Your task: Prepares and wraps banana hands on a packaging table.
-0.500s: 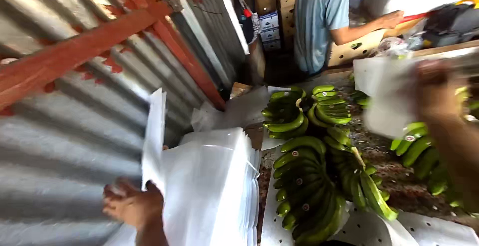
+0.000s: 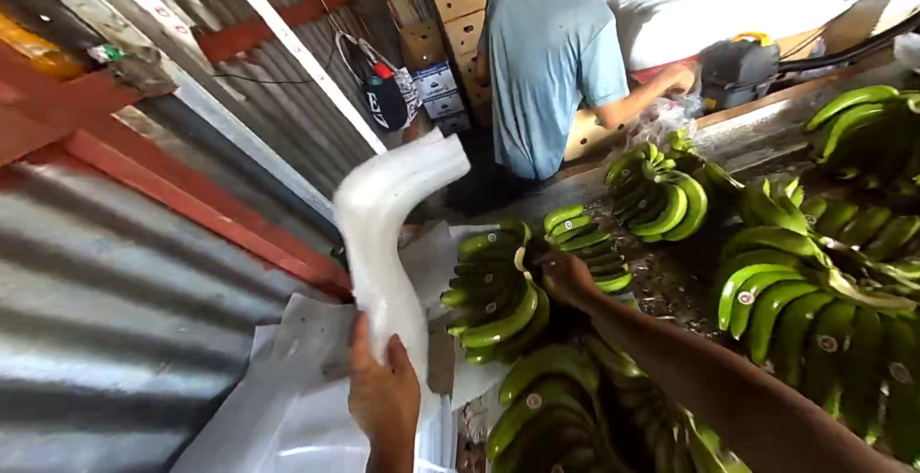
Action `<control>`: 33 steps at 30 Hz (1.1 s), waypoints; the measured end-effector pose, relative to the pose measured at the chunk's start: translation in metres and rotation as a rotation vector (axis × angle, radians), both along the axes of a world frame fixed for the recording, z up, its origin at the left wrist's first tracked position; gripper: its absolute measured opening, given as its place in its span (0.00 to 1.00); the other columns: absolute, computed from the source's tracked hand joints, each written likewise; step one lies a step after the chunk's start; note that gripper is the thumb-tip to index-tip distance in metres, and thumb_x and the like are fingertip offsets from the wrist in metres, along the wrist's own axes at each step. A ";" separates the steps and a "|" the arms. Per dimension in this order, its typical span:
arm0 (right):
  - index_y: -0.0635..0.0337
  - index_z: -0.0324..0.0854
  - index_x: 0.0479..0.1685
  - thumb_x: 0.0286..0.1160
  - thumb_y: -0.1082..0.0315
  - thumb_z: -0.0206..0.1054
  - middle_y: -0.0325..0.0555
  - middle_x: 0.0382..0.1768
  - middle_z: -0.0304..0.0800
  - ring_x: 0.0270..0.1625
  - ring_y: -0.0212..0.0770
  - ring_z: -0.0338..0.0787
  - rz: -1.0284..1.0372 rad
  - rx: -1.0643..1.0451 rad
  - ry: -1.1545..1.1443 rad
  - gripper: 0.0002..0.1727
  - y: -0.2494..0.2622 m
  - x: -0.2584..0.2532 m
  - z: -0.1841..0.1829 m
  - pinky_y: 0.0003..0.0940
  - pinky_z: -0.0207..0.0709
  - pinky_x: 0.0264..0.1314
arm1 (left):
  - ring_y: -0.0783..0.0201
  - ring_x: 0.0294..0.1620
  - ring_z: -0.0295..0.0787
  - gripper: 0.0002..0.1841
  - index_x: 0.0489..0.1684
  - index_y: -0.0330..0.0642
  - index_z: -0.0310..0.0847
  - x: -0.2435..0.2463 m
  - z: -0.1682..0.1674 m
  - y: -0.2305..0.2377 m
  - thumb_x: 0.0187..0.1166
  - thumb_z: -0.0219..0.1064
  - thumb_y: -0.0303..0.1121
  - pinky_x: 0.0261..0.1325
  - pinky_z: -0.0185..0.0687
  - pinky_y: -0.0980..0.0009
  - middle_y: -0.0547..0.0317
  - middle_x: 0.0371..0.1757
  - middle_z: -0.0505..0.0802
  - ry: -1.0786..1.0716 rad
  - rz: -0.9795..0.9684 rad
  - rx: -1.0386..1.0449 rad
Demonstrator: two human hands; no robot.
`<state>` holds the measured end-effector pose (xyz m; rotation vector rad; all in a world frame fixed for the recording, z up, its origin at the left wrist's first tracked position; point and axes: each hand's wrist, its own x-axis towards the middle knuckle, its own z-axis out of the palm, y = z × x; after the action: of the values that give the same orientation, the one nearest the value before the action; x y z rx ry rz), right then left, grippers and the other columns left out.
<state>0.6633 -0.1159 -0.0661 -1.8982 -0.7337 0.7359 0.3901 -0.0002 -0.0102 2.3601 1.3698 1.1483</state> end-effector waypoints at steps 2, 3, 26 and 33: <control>0.67 0.72 0.80 0.84 0.58 0.64 0.70 0.78 0.73 0.81 0.66 0.73 -0.079 -0.154 -0.035 0.30 0.037 0.042 -0.029 0.59 0.68 0.83 | 0.24 0.60 0.88 0.28 0.82 0.34 0.70 0.019 -0.017 0.010 0.80 0.67 0.29 0.54 0.79 0.26 0.26 0.70 0.85 0.254 0.025 -0.051; 0.67 0.69 0.82 0.82 0.54 0.67 0.71 0.81 0.69 0.83 0.68 0.70 -0.094 -0.230 -0.040 0.35 0.053 0.054 -0.042 0.62 0.67 0.82 | 0.26 0.58 0.89 0.28 0.81 0.36 0.72 0.032 -0.029 0.014 0.80 0.68 0.32 0.53 0.80 0.28 0.27 0.65 0.87 0.378 0.013 -0.143; 0.65 0.90 0.56 0.77 0.84 0.61 0.60 0.57 0.92 0.66 0.63 0.88 0.483 0.183 -0.669 0.16 -0.092 0.133 -0.173 0.56 0.78 0.74 | 0.52 0.82 0.75 0.22 0.73 0.28 0.78 0.314 -0.104 0.074 0.93 0.52 0.36 0.84 0.68 0.57 0.40 0.79 0.80 0.224 -0.761 -0.751; 0.68 0.90 0.54 0.66 0.81 0.66 0.58 0.57 0.92 0.62 0.51 0.92 0.127 0.335 -0.568 0.17 -0.136 0.158 -0.173 0.44 0.85 0.69 | 0.64 0.79 0.73 0.26 0.81 0.27 0.66 0.347 -0.123 0.024 0.96 0.36 0.37 0.82 0.65 0.68 0.40 0.79 0.78 0.258 -0.842 -1.063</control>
<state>0.8215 -0.2522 -0.2387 -1.7629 -1.2530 0.1170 0.7375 0.0240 -0.1336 1.8735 0.5841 -0.1363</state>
